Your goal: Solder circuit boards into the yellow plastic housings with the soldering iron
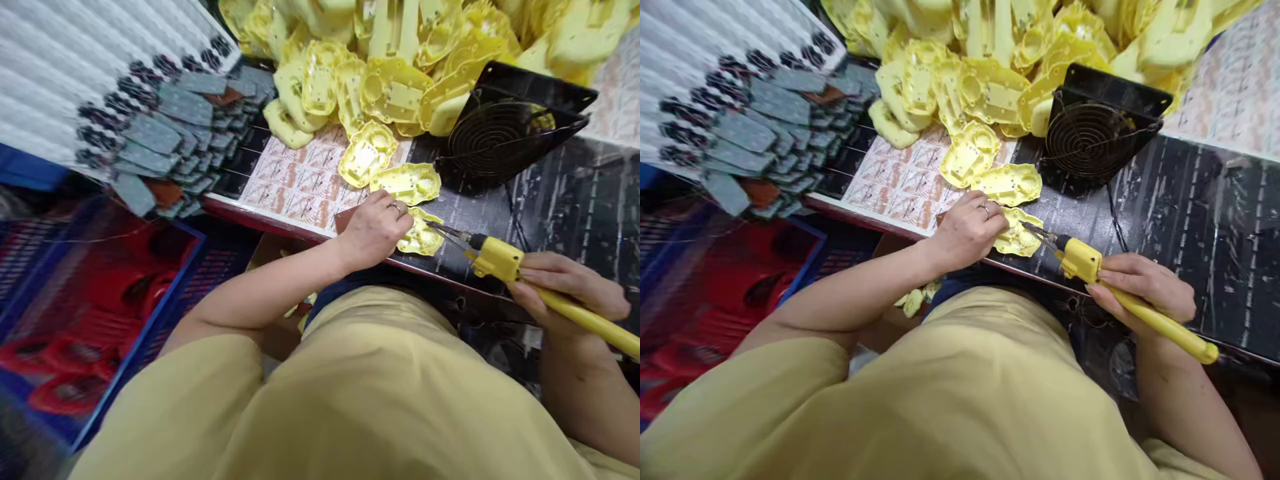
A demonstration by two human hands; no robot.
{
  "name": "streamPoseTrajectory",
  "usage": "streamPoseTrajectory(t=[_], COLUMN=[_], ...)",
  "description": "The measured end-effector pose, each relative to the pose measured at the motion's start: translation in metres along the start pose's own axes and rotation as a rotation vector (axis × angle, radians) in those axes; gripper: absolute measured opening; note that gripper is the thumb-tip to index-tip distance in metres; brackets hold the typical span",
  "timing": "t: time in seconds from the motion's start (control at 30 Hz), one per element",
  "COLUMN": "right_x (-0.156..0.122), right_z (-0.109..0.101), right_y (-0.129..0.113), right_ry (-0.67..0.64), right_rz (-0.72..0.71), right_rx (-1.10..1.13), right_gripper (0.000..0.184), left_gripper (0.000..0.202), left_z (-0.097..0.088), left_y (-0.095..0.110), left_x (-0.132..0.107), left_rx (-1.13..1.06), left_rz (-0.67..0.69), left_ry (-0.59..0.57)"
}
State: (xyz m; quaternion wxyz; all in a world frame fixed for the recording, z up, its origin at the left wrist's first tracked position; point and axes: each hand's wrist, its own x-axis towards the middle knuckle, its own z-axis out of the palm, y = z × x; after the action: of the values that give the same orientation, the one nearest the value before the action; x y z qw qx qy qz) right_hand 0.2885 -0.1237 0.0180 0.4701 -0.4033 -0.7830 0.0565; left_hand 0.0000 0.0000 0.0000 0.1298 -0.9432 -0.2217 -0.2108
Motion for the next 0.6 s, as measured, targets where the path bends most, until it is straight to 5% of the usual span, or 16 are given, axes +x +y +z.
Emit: streamPoseTrajectory(t=[0.17,0.33,0.43,0.6], right_x=[-0.006,-0.004,-0.002,-0.01], right_z=[0.006,0.008,0.009,0.011], right_y=[0.0,0.001,0.002,0.004], right_ry=[0.011,0.082,0.114,0.201], right_rz=[0.066,-0.023,-0.029,-0.014], right_rx=[-0.065,-0.219,-0.123,0.043], right_gripper=[0.006,0.025,0.027,0.023], left_gripper=[0.027,0.031,0.027,0.025], left_z=[-0.003,-0.006,-0.012,-0.025], left_y=[0.0,0.002,0.003,-0.013], left_x=[0.0,0.002,0.0,-0.004], left_rx=[-0.003,-0.024,-0.076,-0.273], left_rz=[0.007,-0.03,-0.067,-0.333], left_ry=[-0.052,-0.128,-0.115,-0.029])
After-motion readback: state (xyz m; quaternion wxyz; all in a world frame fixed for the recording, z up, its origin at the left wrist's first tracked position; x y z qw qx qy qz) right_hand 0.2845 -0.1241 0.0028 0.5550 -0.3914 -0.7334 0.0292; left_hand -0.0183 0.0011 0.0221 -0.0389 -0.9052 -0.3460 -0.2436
